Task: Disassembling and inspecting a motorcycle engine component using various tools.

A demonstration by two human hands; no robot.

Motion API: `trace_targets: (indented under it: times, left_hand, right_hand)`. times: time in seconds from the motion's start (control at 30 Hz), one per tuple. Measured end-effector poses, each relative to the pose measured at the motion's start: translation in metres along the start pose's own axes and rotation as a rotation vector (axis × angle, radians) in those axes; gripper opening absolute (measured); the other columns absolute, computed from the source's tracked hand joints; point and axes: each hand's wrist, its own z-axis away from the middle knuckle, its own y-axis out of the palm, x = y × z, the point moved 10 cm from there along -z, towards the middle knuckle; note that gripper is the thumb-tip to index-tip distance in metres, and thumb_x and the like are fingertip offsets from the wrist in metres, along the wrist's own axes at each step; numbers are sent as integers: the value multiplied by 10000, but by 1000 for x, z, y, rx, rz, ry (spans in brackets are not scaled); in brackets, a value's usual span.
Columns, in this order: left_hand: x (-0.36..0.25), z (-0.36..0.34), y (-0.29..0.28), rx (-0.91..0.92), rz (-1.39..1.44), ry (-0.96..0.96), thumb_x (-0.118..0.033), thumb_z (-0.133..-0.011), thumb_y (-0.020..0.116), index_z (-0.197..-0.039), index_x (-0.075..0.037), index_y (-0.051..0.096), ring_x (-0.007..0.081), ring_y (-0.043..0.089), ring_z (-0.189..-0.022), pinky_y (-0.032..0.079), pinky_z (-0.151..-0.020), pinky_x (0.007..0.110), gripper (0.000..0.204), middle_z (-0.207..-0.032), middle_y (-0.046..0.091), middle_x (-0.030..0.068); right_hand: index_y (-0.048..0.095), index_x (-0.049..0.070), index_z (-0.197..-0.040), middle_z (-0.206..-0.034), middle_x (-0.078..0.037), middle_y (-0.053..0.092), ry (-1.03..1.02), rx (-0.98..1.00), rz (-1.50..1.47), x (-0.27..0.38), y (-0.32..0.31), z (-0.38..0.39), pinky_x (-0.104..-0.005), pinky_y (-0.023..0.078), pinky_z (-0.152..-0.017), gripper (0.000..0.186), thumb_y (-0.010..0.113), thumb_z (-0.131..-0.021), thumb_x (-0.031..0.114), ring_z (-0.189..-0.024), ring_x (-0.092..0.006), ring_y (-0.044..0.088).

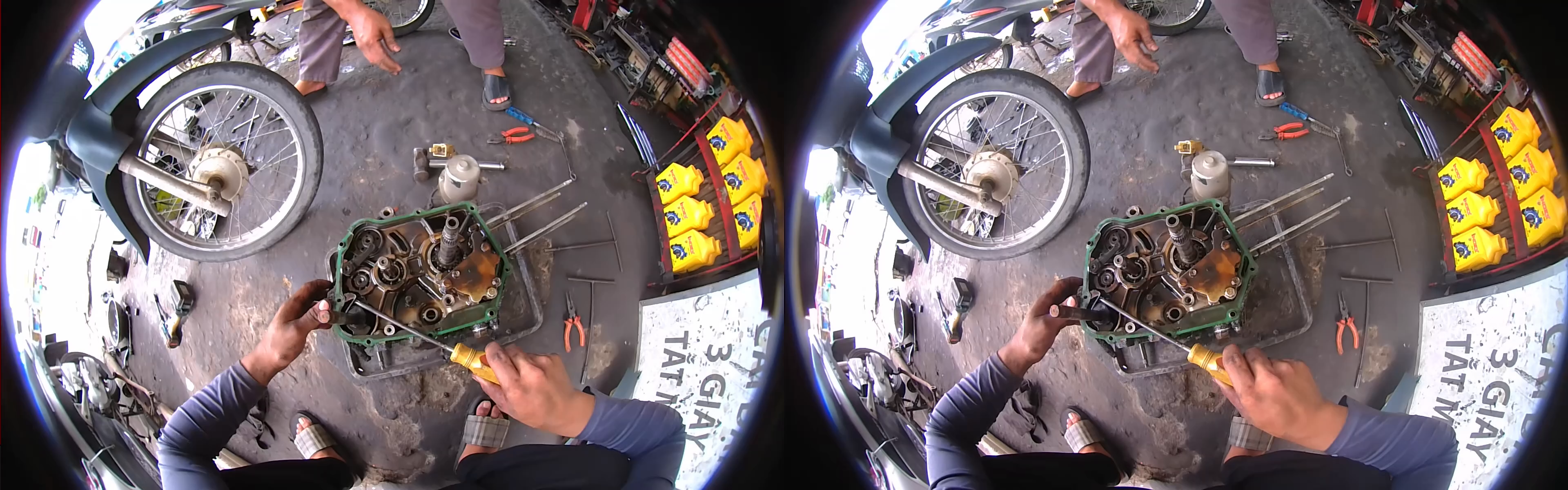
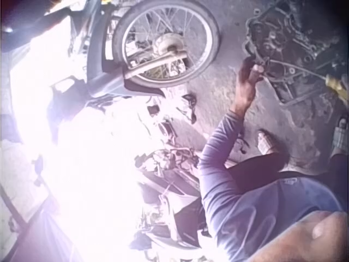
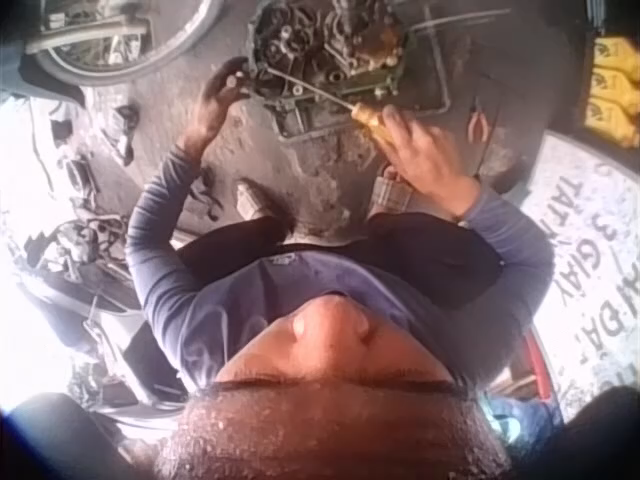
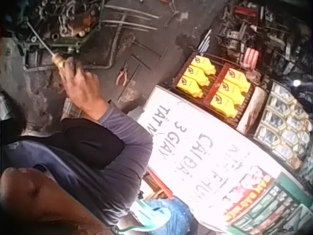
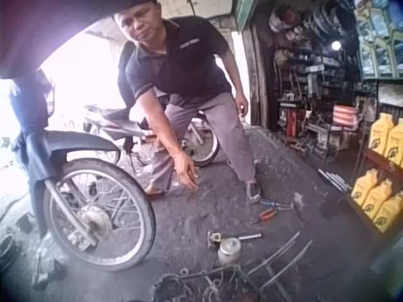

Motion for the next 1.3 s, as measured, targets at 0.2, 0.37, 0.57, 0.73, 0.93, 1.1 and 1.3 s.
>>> trace_targets:
  times: [0.2,0.37,0.57,0.73,0.93,1.1,1.3]
  left_hand:
    - [2,4,0,5,67,46,-297,-994,610,-1406,-30,449,151,539,-1097,480,-891,318,516,-1279,552,73]
    - [3,3,2,-20,109,39,-326,-997,601,-1391,-53,475,154,534,-1132,468,-913,324,496,-1276,563,58]
    - [-63,23,-10,-196,-539,383,-213,-928,691,-1217,-12,590,238,632,-1015,515,-867,375,366,-1163,636,118]
    - [-95,53,35,53,-874,750,-112,-812,765,-1067,-43,661,317,637,-963,534,-827,401,283,-1046,633,119]
    - [-86,61,52,88,-1168,982,-51,-785,700,-1057,-30,637,318,613,-964,522,-839,406,280,-1075,600,120]
    - [-89,58,52,96,-1115,934,-39,-794,684,-1053,-28,633,328,607,-965,522,-845,409,264,-1074,594,122]
    - [-120,50,33,126,-888,759,-55,-804,728,-949,-29,646,333,641,-888,536,-769,405,169,-952,628,125]
  right_hand:
    - [584,-3,-1080,-755,-139,667,69,1,-244,-18,20,5,-384,539,-503,371,706,-884,288,-582,-294,670]
    - [569,28,-1029,-759,-161,683,119,-33,-342,-29,29,15,-415,539,-541,357,732,-869,303,-618,-341,680]
    - [578,26,-1041,-740,-139,664,143,-11,-365,-53,34,31,-400,528,-558,363,750,-849,282,-613,-330,668]
    - [583,44,-1080,-868,-118,681,-26,304,-144,-56,91,74,-415,545,-657,390,690,-869,354,-745,-324,682]
    - [578,61,-1140,-1072,-159,655,122,797,-114,-84,163,133,-471,514,-838,400,610,-911,388,-963,-359,653]
    - [591,57,-1168,-1035,-144,673,175,445,-254,-54,94,85,-438,541,-772,403,675,-875,320,-874,-350,674]
    - [632,42,-1094,-879,-92,690,20,77,111,-6,-48,5,-341,548,-597,381,757,-795,241,-661,-257,676]
